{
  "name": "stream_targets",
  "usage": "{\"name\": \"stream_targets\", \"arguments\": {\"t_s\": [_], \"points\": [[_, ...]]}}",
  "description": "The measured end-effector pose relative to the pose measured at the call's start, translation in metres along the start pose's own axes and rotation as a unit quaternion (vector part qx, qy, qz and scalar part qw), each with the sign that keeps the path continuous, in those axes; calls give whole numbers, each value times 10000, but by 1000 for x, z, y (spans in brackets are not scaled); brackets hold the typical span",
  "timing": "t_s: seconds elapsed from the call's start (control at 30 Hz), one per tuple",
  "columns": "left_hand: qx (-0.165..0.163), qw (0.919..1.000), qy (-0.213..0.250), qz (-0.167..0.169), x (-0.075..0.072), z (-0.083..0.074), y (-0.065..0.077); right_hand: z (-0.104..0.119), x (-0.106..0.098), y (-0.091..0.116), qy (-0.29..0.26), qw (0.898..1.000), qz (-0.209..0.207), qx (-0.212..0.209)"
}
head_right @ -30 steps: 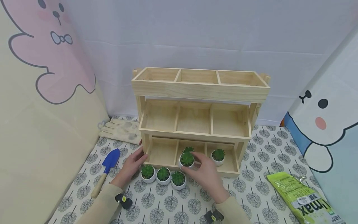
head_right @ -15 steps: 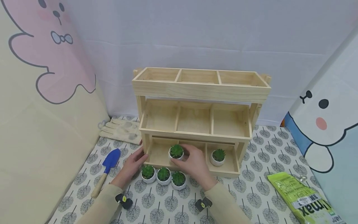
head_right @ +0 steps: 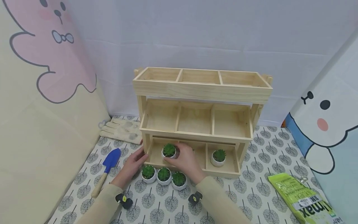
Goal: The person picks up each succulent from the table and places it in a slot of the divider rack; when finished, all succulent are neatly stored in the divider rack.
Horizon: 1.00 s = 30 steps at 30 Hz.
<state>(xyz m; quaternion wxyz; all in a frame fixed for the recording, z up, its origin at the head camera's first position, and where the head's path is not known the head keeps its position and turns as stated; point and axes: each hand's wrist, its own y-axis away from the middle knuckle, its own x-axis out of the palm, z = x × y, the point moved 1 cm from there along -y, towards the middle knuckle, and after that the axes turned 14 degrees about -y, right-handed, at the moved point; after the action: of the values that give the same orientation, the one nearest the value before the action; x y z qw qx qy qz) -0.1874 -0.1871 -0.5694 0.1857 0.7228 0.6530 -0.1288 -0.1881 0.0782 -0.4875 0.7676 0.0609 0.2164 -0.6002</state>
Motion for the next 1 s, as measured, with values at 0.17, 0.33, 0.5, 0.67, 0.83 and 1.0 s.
{"name": "stream_targets", "arguments": {"t_s": [0.17, 0.33, 0.5, 0.67, 0.83, 1.0], "points": [[53, 10000, 1, -12, 0, 0, 0, -2, 8, -7, 216, 9996, 143, 78], [27, 9999, 98, 34, 0, 0, 0, 0, 15, -13, 389, 9987, 327, 19], [69, 9999, 133, 34, -1, 0, 1, 4, 24, -19, 279, 9979, 585, -33], [151, 9997, 169, 81, -1, 1, 1, 3, 34, -25, 418, 9968, 682, -17], [171, 9996, 202, 76, -1, 0, 2, 1, 40, -30, 463, 9967, 663, -38], [145, 9997, 161, 81, -1, 0, 1, -2, 44, -34, 519, 9964, 668, 81]]}}
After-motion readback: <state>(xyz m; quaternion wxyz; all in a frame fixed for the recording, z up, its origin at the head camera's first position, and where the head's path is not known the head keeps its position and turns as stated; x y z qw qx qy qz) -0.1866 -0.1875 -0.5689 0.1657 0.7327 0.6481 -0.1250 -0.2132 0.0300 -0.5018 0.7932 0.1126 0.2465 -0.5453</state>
